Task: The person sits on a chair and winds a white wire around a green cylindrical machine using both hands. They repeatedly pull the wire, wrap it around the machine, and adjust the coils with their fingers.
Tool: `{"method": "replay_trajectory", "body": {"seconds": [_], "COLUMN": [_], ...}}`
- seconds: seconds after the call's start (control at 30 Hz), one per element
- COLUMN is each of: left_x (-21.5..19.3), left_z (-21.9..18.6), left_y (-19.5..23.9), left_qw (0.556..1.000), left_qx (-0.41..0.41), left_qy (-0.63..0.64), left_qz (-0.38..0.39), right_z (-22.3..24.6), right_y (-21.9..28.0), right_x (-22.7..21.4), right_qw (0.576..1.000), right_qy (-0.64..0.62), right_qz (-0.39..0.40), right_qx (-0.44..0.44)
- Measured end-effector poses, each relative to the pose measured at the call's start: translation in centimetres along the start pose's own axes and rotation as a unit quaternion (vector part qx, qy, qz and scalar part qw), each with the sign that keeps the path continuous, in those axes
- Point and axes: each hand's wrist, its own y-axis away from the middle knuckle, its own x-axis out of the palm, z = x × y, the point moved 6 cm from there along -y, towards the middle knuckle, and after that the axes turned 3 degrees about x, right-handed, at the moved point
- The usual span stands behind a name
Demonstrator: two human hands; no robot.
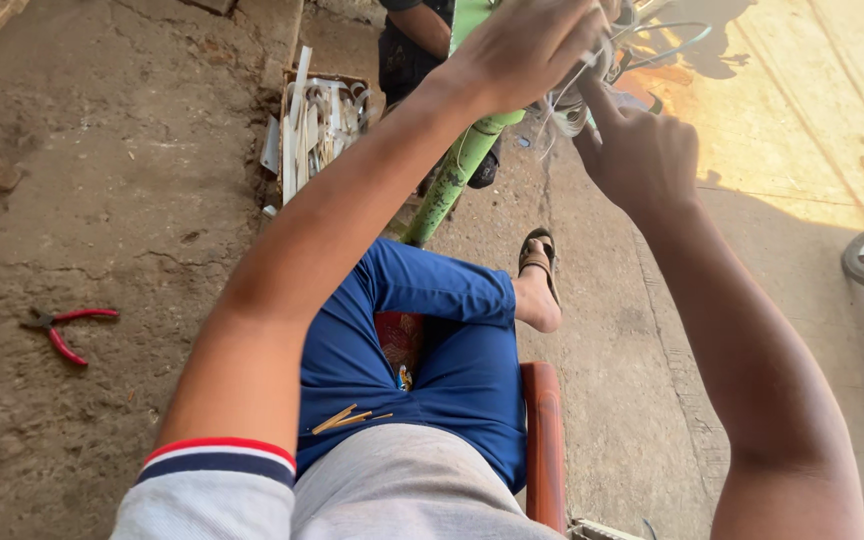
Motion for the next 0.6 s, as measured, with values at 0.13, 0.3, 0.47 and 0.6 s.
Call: {"method": "replay_trajectory", "body": {"seconds": [0.13, 0.3, 0.47, 0.6], "left_x": [-2.7, -2.6, -0.9, 0.0], "left_z": [-1.2, -5.6, -6.5, -5.4], "left_y": [6.7, 9.4, 9.0, 8.3], "left_qw": [0.991, 0.949, 0.957, 0.952], "left_qx": [-0.073, 0.075, 0.052, 0.023], "left_qy": [-0.060, -0.290, -0.270, -0.294], "left_qz": [-0.095, -0.098, -0.097, -0.088], "right_z": [0.2, 0.7, 0.4, 0.1], "right_y": [0.7, 0.1, -0.4, -1.4], "right_x": [0.0, -0.4, -1.1, 0.1], "right_qw": [1.000, 0.998, 0.989, 0.983], "right_qy": [0.005, 0.042, 0.092, 0.114], "right_qz": [-0.021, -0.010, -0.028, 0.060], "right_qx": [-0.013, -0.055, -0.112, -0.130]}}
